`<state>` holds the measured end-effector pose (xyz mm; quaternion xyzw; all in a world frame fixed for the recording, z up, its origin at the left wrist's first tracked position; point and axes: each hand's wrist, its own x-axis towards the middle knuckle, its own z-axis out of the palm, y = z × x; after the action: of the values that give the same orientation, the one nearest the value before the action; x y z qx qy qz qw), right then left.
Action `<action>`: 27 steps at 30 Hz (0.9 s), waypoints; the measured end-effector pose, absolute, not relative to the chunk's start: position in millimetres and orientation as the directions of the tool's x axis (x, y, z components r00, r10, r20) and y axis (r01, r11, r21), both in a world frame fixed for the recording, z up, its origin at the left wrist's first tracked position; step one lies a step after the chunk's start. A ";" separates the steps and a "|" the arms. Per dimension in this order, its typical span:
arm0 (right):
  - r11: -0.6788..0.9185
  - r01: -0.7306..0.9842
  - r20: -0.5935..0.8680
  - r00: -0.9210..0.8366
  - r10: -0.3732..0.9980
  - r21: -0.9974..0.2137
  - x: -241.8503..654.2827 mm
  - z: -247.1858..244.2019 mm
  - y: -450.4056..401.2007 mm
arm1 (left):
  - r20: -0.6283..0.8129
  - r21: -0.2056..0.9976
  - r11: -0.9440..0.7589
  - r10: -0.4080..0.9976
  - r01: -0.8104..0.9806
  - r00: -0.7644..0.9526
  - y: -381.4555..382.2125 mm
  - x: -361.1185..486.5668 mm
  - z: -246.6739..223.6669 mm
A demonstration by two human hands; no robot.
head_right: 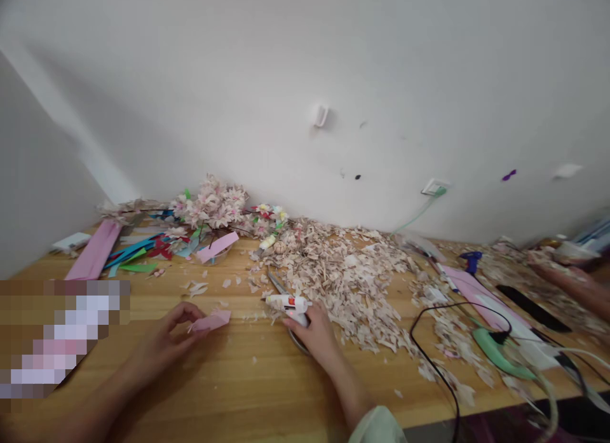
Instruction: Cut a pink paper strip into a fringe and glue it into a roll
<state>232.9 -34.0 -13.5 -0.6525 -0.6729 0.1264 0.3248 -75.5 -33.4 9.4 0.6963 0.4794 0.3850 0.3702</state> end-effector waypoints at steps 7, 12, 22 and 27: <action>0.119 0.726 0.576 0.422 0.700 -0.677 217.3 12.0 -68.0 | 0.151 0.957 -0.169 0.984 0.234 0.094 -29.2 -75.8 2.1; 0.299 0.697 0.603 0.237 0.762 -0.652 190.5 20.2 -76.6 | 0.110 0.989 -0.115 0.992 0.091 0.054 -26.1 -74.0 5.2; 0.149 0.461 0.329 0.339 0.881 -0.875 207.9 17.6 -64.2 | 0.114 0.992 -0.117 0.990 0.042 0.079 -26.6 -73.0 3.0; 0.071 0.257 0.079 0.022 0.997 -0.964 168.1 25.0 -53.9 | 0.121 0.993 -0.121 0.991 -0.007 0.057 -25.2 -73.3 -1.1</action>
<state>168.1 -53.9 25.0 -0.5490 -0.5708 0.4040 0.4577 -73.3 -25.2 -1.1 0.5424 0.4535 0.5158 0.4838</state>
